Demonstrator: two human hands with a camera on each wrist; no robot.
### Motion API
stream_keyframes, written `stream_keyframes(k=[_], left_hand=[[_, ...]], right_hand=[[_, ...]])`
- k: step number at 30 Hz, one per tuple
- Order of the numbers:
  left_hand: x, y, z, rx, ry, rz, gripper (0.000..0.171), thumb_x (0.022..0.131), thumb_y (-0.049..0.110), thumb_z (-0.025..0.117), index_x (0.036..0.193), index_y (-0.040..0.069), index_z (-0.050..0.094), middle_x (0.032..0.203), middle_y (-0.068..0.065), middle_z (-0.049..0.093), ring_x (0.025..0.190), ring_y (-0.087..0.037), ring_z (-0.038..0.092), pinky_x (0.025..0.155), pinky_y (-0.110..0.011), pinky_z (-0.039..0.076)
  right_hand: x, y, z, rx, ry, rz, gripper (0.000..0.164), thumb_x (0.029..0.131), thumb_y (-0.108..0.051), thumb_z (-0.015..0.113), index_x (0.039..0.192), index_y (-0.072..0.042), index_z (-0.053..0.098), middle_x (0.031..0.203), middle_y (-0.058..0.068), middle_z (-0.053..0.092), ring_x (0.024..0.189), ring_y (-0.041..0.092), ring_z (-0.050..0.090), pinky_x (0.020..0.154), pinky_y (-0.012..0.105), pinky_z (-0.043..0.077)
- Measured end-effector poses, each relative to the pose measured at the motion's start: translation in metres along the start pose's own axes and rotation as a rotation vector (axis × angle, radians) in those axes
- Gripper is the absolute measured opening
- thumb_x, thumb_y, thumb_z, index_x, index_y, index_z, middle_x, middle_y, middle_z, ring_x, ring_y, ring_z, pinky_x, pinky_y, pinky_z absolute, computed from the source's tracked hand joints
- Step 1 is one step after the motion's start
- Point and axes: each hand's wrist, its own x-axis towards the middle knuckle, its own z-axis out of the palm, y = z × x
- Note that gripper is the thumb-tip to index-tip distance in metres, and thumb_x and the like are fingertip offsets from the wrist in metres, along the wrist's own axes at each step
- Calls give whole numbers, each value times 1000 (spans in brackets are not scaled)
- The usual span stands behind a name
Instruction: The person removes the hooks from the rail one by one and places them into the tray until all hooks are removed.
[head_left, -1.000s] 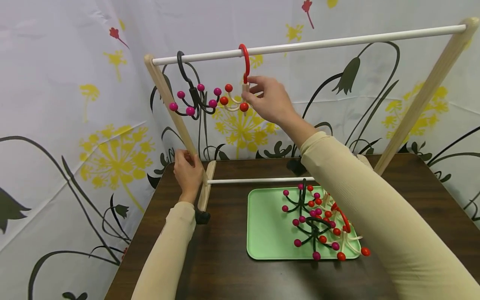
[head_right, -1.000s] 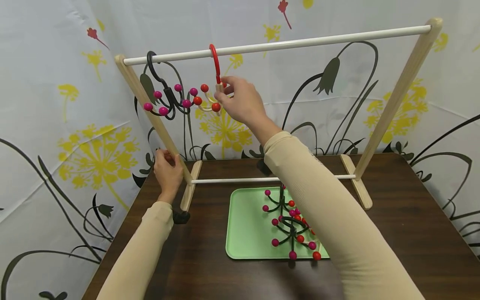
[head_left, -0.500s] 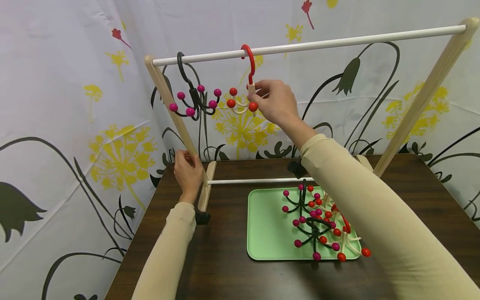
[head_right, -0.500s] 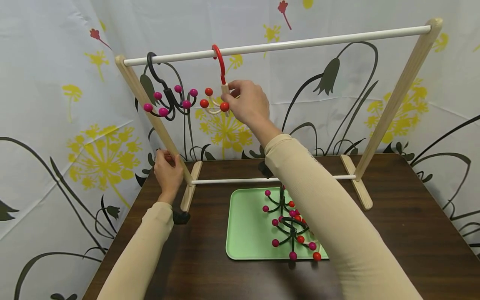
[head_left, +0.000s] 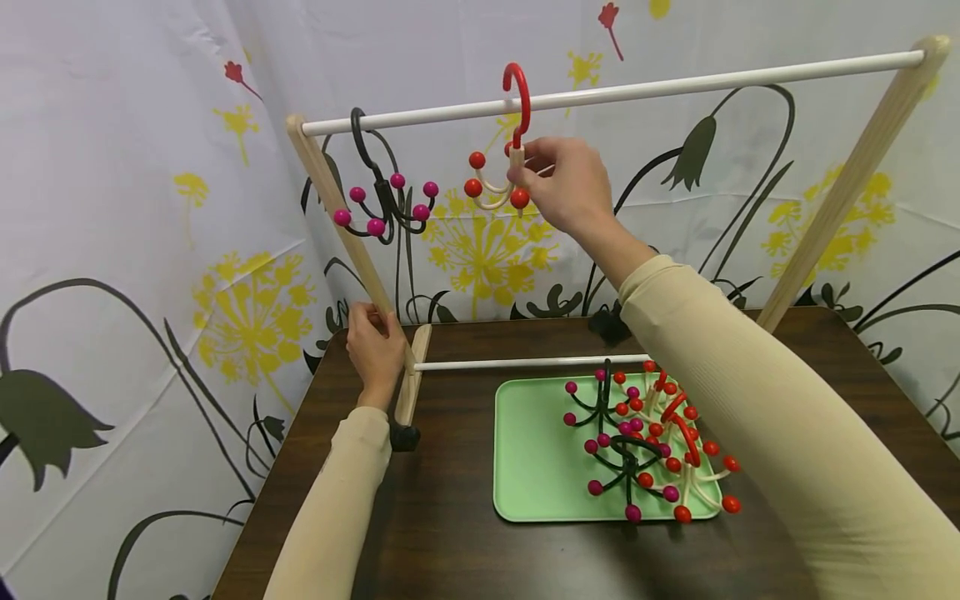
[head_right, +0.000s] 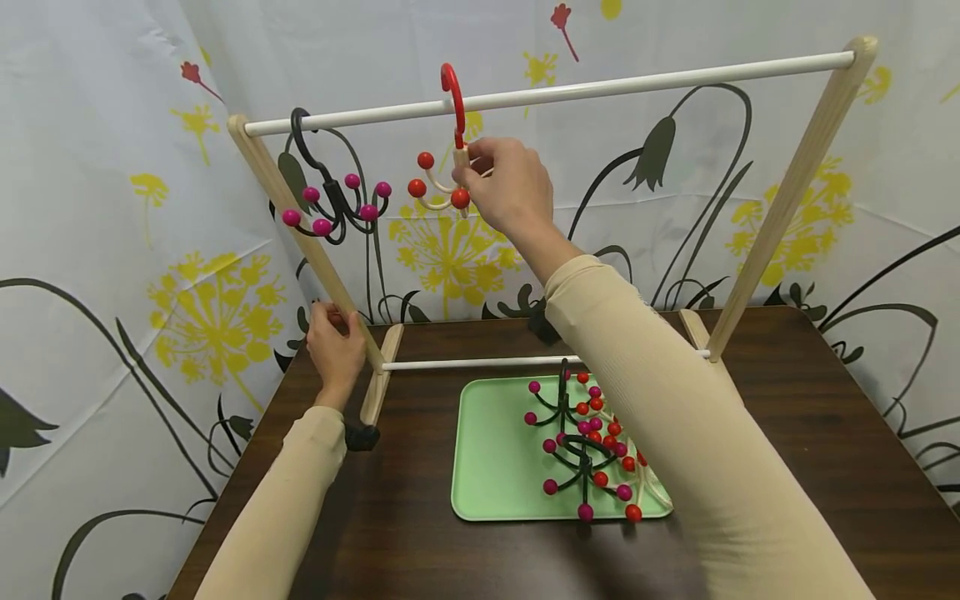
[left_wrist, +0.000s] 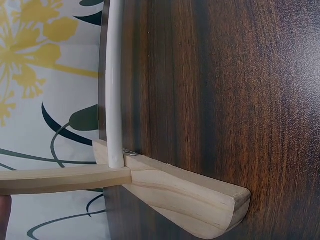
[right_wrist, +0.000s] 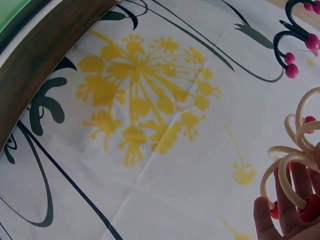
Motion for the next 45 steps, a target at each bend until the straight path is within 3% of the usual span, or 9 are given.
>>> stream_keyframes(k=[8,17,23,32,39,45], left_hand=[[0,-3,1,11,6,1,20,89,13,66,99,1,54,94,-16,57,80,-32,61,68,-49,47],[0,-5,3,13,12,12,19,89,14,66,99,2,54,93,-16,58,80,-32,62,68,-50,47],[0,-5,4,11,11,14,19,88,13,66,99,2,54,93,-15,58,81,-32,62,68,-51,47],[0,-3,3,10,17,1,20,88,14,65,99,2,54,93,-15,58,81,-32,62,67,-51,46],[0,-2,2,2,17,10,19,89,14,65,99,1,54,92,-16,58,79,-32,62,66,-50,46],[0,-2,2,7,6,5,19,89,12,65,99,0,54,92,-16,58,79,-32,61,67,-51,45]], right_hand=[[-13,2,-13,108,57,-12,28,93,-28,67,116,-13,71,105,-1,72,93,10,65,78,24,47],[-63,23,-7,182,45,3,29,89,-19,71,113,-3,69,103,11,72,92,23,70,74,32,54],[-101,44,15,185,-34,77,30,87,-17,73,110,1,67,99,13,72,88,25,71,68,35,56],[-141,70,57,143,-120,166,26,88,-18,72,111,-6,69,95,7,72,85,22,70,68,37,54],[-163,86,94,86,-132,193,19,84,-13,74,103,-9,72,88,2,73,77,18,70,66,37,51],[-182,109,123,27,-109,164,13,83,-9,74,96,-8,72,86,6,73,75,19,69,59,32,50]])
